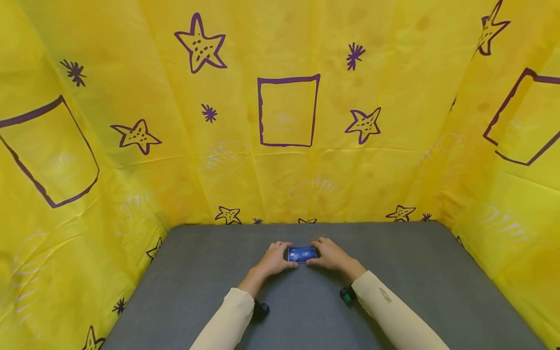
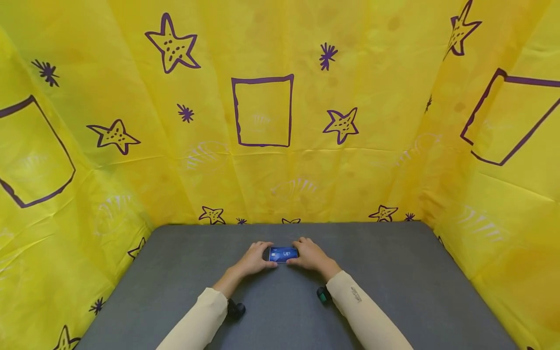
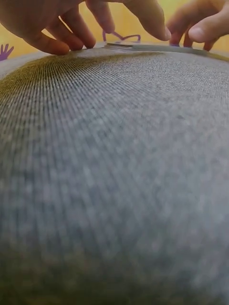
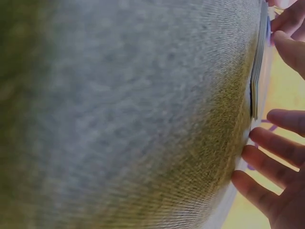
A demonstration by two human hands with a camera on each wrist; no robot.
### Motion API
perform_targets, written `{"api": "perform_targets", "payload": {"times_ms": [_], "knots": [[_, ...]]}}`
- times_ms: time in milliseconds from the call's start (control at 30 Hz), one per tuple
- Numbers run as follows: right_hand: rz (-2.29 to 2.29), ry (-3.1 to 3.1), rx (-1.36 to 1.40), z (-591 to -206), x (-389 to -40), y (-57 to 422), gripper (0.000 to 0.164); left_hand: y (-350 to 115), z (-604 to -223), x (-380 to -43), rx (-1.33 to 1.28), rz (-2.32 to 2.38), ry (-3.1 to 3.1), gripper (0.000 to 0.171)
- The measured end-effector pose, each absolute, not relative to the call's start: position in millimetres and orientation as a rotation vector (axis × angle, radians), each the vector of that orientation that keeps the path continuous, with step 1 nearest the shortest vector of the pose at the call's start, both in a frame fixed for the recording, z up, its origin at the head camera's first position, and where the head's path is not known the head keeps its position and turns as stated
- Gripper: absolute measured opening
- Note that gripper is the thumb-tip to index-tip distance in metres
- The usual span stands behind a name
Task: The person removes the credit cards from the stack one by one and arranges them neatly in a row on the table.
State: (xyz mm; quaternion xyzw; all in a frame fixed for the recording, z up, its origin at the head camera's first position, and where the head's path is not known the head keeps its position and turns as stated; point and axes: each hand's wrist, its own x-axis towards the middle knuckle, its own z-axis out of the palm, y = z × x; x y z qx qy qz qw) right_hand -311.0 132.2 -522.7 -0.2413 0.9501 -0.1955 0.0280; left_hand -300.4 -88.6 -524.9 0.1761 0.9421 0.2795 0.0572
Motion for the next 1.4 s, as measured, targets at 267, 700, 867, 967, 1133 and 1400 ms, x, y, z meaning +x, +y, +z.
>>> {"api": "perform_targets", "payload": {"times_ms": [267,700,867,967,1133,1400], "knots": [[-0.546,2.922,-0.716,-518,-316,125,0.06,-80,-527,-306,0.547,0.738,2.912,0.065],[-0.542,2.891,-0.738,-512,-320,122,0.05,-77,-523,-311,0.548,0.68,2.903,0.057],[-0.55,2.895,-0.72,-512,-320,120,0.05,-78,-524,-312,0.522,0.715,2.893,0.056],[-0.562,2.892,-0.705,-511,-318,120,0.049,-78,-523,-313,0.52,0.715,2.887,0.056],[-0.591,2.873,-0.677,-511,-317,121,0.05,-78,-522,-313,0.534,0.712,2.88,0.054],[-0.559,2.899,-0.695,-512,-317,123,0.049,-77,-520,-311,0.529,0.724,2.865,0.055]]}}
